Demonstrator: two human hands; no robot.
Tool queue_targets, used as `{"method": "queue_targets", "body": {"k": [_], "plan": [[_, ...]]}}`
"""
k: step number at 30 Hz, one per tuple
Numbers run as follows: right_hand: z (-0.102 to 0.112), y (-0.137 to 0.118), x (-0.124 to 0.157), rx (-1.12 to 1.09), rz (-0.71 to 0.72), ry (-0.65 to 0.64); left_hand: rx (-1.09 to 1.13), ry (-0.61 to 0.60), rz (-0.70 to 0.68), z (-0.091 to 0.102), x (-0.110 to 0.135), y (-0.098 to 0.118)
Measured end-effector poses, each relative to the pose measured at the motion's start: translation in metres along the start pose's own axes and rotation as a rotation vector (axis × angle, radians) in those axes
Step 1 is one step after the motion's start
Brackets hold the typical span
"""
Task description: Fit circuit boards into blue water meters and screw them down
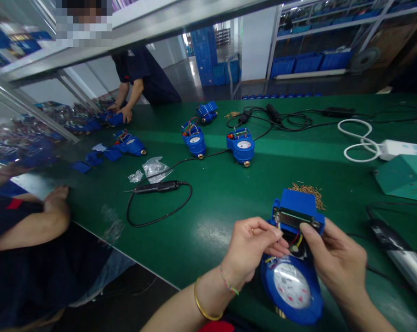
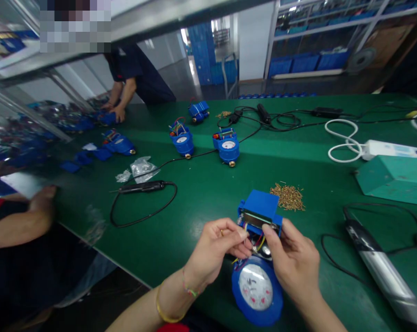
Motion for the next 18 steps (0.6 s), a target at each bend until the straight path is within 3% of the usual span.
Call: {"method": "queue_targets", "body": {"k": [18], "plan": [[0.0015, 0.0022, -0.0050, -0.194, -0.116, 0.065, 0.065, -0.016, -0.031, -0.0035, -0.0030, -0.0011]]}}
Point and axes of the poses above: each hand's wrist, its own x-axis away from the middle knuckle, its own z-axis out of the back of the hand, y = z × x, the point moved 7 cm from there along -x, towards the middle knuckle, and after that the axes turned 13 degrees about -y, right-handed, at the moved point
